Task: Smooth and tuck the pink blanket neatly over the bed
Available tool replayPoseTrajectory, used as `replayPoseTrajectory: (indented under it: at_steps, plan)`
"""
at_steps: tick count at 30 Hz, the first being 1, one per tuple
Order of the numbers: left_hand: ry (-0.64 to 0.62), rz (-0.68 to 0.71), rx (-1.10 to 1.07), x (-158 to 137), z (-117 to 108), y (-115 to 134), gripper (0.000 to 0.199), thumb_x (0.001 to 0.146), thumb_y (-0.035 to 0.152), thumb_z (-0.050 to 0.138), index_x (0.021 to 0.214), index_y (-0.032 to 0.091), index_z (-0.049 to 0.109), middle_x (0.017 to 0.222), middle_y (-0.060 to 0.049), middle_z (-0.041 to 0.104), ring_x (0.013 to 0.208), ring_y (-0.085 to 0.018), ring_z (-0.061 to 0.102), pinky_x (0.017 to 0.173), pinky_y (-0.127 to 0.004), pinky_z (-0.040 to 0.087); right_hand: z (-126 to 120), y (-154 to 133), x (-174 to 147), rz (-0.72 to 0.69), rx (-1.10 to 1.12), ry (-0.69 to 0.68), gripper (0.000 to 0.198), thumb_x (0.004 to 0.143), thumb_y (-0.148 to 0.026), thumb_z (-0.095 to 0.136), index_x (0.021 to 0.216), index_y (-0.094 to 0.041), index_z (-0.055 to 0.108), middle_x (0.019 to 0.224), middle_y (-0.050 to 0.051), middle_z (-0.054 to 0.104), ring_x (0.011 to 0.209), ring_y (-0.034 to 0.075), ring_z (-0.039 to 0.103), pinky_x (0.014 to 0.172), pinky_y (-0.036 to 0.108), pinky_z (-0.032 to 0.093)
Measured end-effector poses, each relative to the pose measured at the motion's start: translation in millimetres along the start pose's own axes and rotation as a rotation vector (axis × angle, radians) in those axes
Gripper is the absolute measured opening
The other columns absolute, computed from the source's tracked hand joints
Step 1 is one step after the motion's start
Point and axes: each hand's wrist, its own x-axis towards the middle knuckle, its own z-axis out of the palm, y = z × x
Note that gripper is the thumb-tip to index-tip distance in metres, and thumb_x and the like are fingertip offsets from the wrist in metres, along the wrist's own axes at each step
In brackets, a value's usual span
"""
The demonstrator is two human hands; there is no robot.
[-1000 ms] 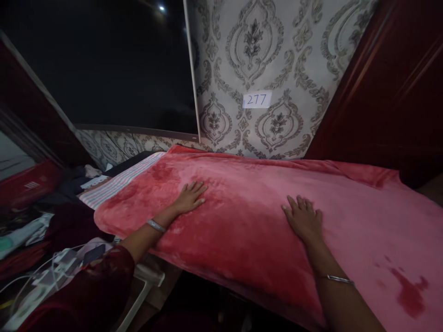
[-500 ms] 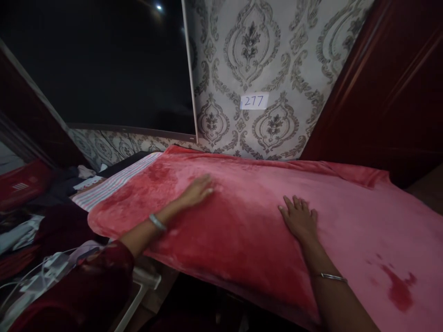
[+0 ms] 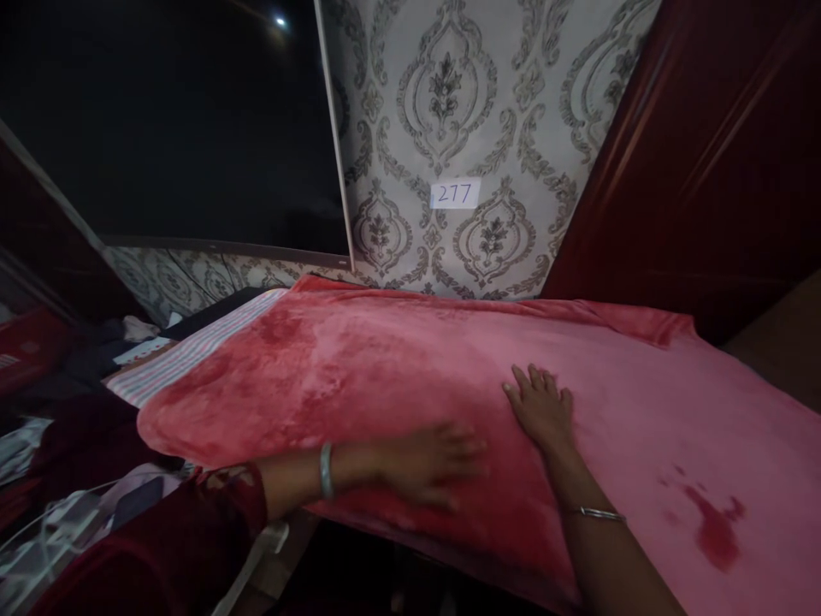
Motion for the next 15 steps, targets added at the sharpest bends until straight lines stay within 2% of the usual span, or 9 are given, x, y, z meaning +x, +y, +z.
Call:
replayPoseTrajectory:
  at_steps: [1,3,5,6,8,10,12,15]
  plan:
    - [-0.025,0.118,-0.042,0,9,23,0.062,0.092,0.054,0.061,0.147,0.025,0.055,0.164,-0.007,0.037,0.152,-0.032,0.031,0.125,-0.053,0.024,-1,0,0,-0.003,-0.002,0.005,0.059,0.104,-0.047,0.023,0.155,-0.026,0.045,0.163,0.011,0.035,0.148,0.032,0.033,0.112,0.061,0.035]
    - [-0.123,0.298,-0.159,-6,17,57,0.045,0.095,0.052,0.056,0.133,0.031,0.067,0.155,0.000,0.051,0.148,-0.025,0.040,0.123,-0.044,0.031,-2,-1,-1,-0.007,0.002,0.008,0.059,0.104,-0.046,0.022,0.155,-0.025,0.045,0.163,0.011,0.035,0.148,0.033,0.032,0.113,0.061,0.034]
    - [-0.150,0.359,-0.284,-18,12,71,0.037,0.098,0.048,0.051,0.122,0.030,0.072,0.144,-0.001,0.062,0.140,-0.019,0.051,0.118,-0.032,0.039,-5,-1,-2,-0.006,0.013,0.000,0.059,0.104,-0.046,0.022,0.154,-0.024,0.046,0.163,0.012,0.034,0.148,0.033,0.032,0.113,0.062,0.034]
    - [-0.096,0.335,-0.330,-25,5,68,0.038,0.099,0.045,0.048,0.122,0.027,0.073,0.142,-0.003,0.064,0.138,-0.018,0.053,0.116,-0.029,0.041,-6,-1,-3,-0.003,0.020,-0.004,0.060,0.104,-0.047,0.022,0.154,-0.024,0.046,0.163,0.012,0.034,0.149,0.033,0.031,0.113,0.062,0.034]
    - [0.142,0.162,-0.338,-44,-15,47,0.043,0.103,0.039,0.042,0.131,0.020,0.067,0.143,-0.008,0.062,0.140,-0.020,0.051,0.119,-0.032,0.039,-7,0,-3,-0.002,0.031,-0.011,0.061,0.103,-0.047,0.022,0.153,-0.024,0.046,0.162,0.013,0.035,0.148,0.034,0.031,0.112,0.063,0.035]
    - [0.406,-0.157,-0.216,-68,-35,10,0.044,0.104,0.034,0.037,0.140,0.019,0.060,0.146,-0.010,0.060,0.142,-0.024,0.049,0.121,-0.044,0.037,-7,1,-4,-0.010,0.039,-0.005,0.062,0.103,-0.048,0.021,0.153,-0.023,0.047,0.162,0.013,0.036,0.148,0.035,0.032,0.111,0.064,0.036]
    - [0.504,-0.548,-0.002,-98,-47,-31,0.046,0.103,0.039,0.041,0.141,0.019,0.058,0.146,-0.014,0.059,0.139,-0.031,0.051,0.119,-0.056,0.036,-5,2,-4,-0.020,0.045,0.010,0.063,0.102,-0.049,0.020,0.152,-0.023,0.048,0.161,0.013,0.038,0.147,0.035,0.033,0.110,0.065,0.036]
    - [0.537,-0.817,0.088,-139,-45,-74,0.068,0.100,0.057,0.044,0.140,0.003,0.055,0.146,-0.031,0.051,0.141,-0.051,0.041,0.109,-0.080,0.028,-1,3,-4,-0.021,0.055,0.034,0.063,0.102,-0.051,0.019,0.150,-0.024,0.051,0.160,0.013,0.039,0.147,0.035,0.034,0.110,0.064,0.037]
